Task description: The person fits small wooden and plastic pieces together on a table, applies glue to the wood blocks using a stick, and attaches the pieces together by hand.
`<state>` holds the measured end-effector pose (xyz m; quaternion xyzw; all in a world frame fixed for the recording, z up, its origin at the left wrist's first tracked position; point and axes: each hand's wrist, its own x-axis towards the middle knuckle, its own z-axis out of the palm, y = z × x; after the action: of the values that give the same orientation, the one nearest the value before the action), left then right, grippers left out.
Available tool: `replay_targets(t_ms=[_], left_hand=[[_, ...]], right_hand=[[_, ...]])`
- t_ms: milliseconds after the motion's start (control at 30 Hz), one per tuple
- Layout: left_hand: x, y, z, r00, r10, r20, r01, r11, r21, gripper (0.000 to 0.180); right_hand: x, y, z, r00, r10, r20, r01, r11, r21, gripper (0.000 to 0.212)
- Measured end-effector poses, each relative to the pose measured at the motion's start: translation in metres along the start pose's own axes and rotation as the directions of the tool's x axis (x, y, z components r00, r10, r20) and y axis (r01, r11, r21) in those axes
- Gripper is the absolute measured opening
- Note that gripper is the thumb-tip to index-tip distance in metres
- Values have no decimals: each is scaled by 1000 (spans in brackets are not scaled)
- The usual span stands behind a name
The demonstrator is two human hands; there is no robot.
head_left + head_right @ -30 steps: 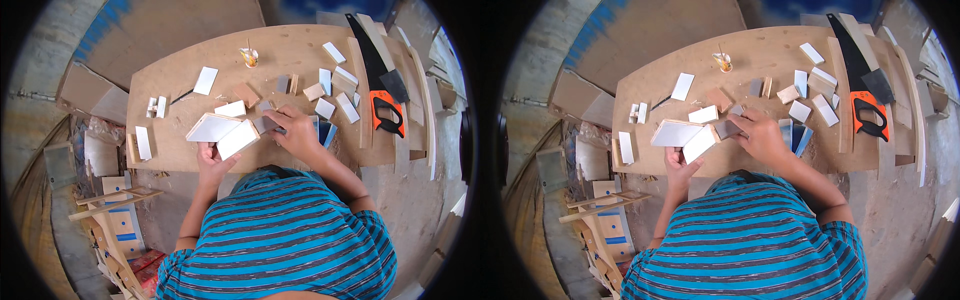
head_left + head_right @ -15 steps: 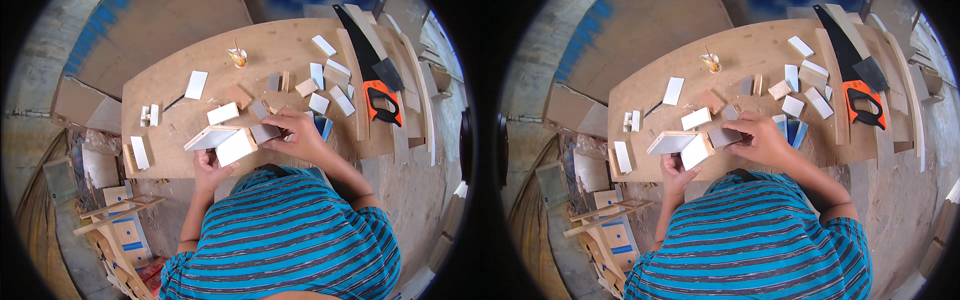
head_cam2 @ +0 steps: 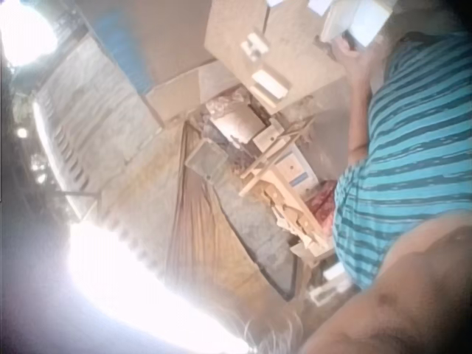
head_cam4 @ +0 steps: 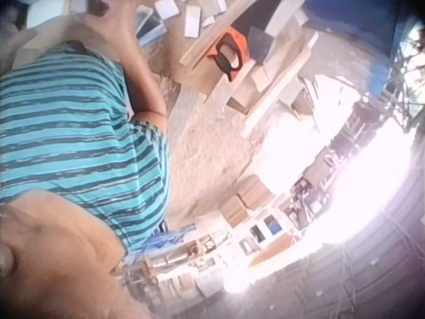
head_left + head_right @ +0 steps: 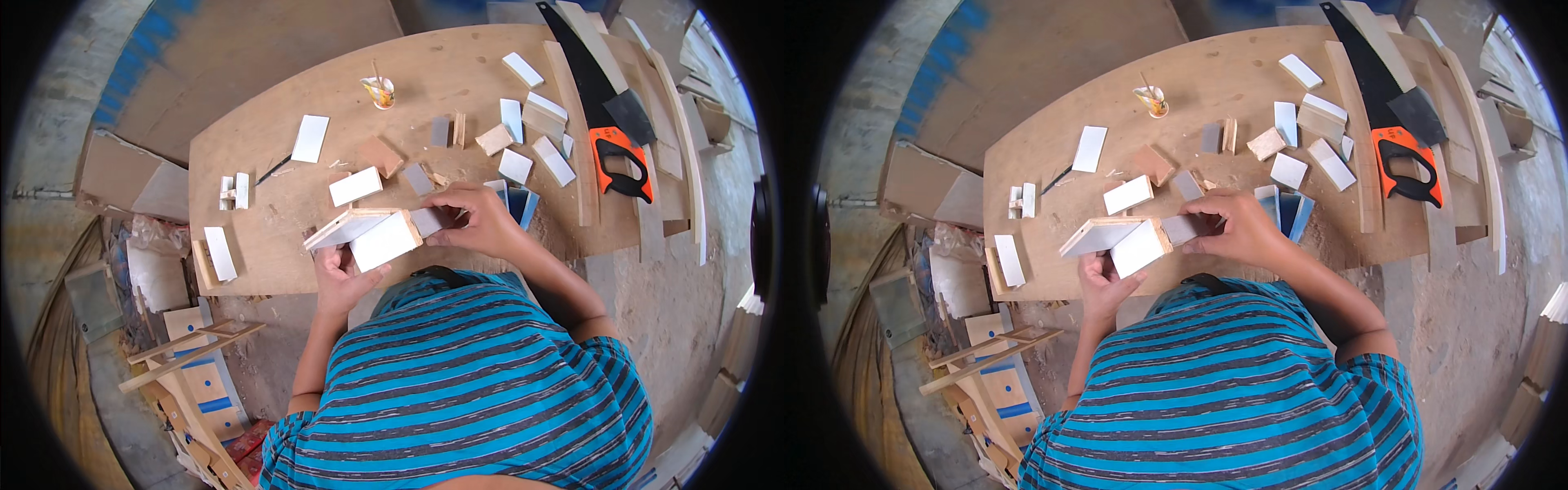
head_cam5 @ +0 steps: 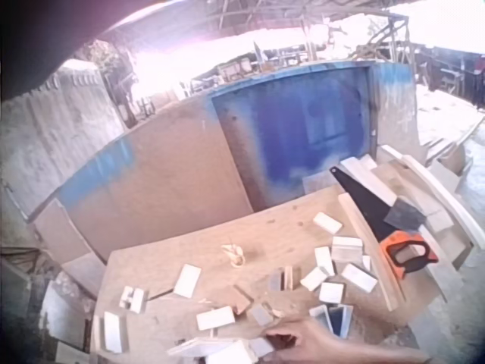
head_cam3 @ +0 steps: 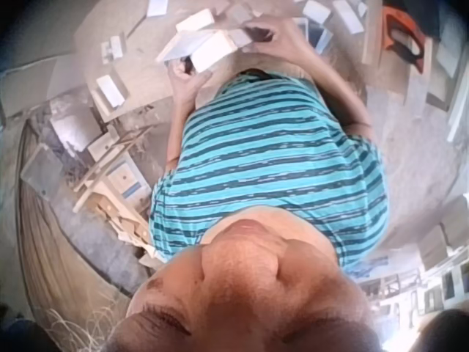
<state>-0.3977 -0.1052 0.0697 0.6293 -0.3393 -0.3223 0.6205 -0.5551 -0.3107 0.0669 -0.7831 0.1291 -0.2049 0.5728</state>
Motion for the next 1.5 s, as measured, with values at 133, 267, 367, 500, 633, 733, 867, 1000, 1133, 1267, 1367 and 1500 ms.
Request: replay_targets(t_ms=[133, 267, 367, 500, 633, 733, 867, 1000, 1133, 1267, 1367, 1500], left_hand=[[7, -9, 2, 997, -71, -31, 70, 996, -49, 77], [13, -22, 6, 978, -198, -67, 172, 945, -279, 81], [15, -34, 6, 974, -221, -48, 190, 915, -357, 85], [17, -35, 6, 980, -196, -46, 169, 926, -339, 85], [18, -39, 3, 977, -210, -44, 178, 909, -376, 84], [19, -37, 6, 968, -246, -39, 198, 856, -477, 84], [23, -29, 8, 960, -278, -19, 219, 795, -566, 83], [25, -30, 8, 973, -229, -37, 182, 852, -491, 82], [22, -26, 6, 973, -191, -131, 133, 924, -359, 79], [23, -27, 3, 970, -201, -140, 170, 964, -204, 78], [24, -35, -2, 970, -214, -115, 189, 963, -193, 77], [24, -33, 0, 975, -197, -105, 172, 962, -210, 77]], right_hand=[[1, 17, 2, 993, 105, 58, -107, 994, 19, 49], [4, 25, 6, 986, 144, 85, -145, 989, 2, 51], [7, 27, 8, 982, 154, 108, -151, 988, -38, 52], [9, 24, 8, 978, 178, 113, -174, 984, -42, 51], [12, 19, 8, 964, 218, 152, -219, 976, -10, 47], [11, 30, 20, 990, 126, 70, -135, 981, 141, 42], [11, 33, 25, 986, 134, 95, -146, 980, 135, 38], [11, 38, 26, 982, 158, 100, -175, 964, 199, 32], [26, 28, -1, 979, 204, -5, -199, 948, -248, 28], [48, 51, -21, 974, 98, -202, -208, 738, -642, 28], [67, 41, -31, 954, 116, -275, -286, 614, -735, 27], [87, 48, -42, 958, -1, -286, -233, 578, -782, 29]])
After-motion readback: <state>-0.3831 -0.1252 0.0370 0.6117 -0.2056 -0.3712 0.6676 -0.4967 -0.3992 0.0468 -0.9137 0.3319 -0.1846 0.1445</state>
